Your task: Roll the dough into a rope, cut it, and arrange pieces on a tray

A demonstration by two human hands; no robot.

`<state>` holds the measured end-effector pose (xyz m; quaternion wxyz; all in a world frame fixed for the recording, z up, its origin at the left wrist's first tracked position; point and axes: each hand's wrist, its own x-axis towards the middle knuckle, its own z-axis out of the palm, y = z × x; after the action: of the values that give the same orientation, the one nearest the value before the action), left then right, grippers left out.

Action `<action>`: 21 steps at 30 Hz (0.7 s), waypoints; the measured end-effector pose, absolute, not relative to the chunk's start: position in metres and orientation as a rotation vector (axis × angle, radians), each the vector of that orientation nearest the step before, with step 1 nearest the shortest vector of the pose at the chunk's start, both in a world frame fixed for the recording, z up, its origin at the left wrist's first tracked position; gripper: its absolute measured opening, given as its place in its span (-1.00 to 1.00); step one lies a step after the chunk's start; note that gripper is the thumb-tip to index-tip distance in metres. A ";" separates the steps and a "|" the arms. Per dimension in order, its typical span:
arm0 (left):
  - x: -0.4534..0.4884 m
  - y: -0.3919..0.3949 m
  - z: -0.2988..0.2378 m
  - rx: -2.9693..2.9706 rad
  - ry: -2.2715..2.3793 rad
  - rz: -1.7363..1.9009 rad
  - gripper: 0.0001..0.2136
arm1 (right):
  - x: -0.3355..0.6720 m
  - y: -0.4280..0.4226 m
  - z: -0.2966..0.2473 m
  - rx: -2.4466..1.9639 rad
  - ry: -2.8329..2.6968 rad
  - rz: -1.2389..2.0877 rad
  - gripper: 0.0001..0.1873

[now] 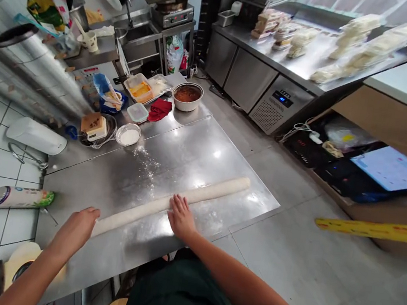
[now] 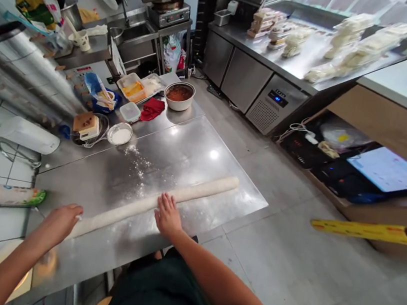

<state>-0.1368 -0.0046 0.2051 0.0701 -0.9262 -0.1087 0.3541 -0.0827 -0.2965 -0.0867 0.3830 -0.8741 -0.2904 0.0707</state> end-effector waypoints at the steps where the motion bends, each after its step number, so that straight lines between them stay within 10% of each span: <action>1: -0.140 0.002 0.203 -2.802 -0.328 1.058 -0.78 | -0.093 -0.271 -0.083 -2.220 -0.778 0.212 -0.38; 21: -0.180 0.091 0.138 -2.983 -0.320 1.192 -0.56 | -0.184 -0.096 -0.040 -2.004 -1.208 0.472 -0.23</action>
<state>-0.1802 0.0906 0.1384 -0.0430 -0.9232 -0.0990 0.3688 -0.1843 -0.0958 -0.0404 0.3685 -0.7805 -0.4703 0.1839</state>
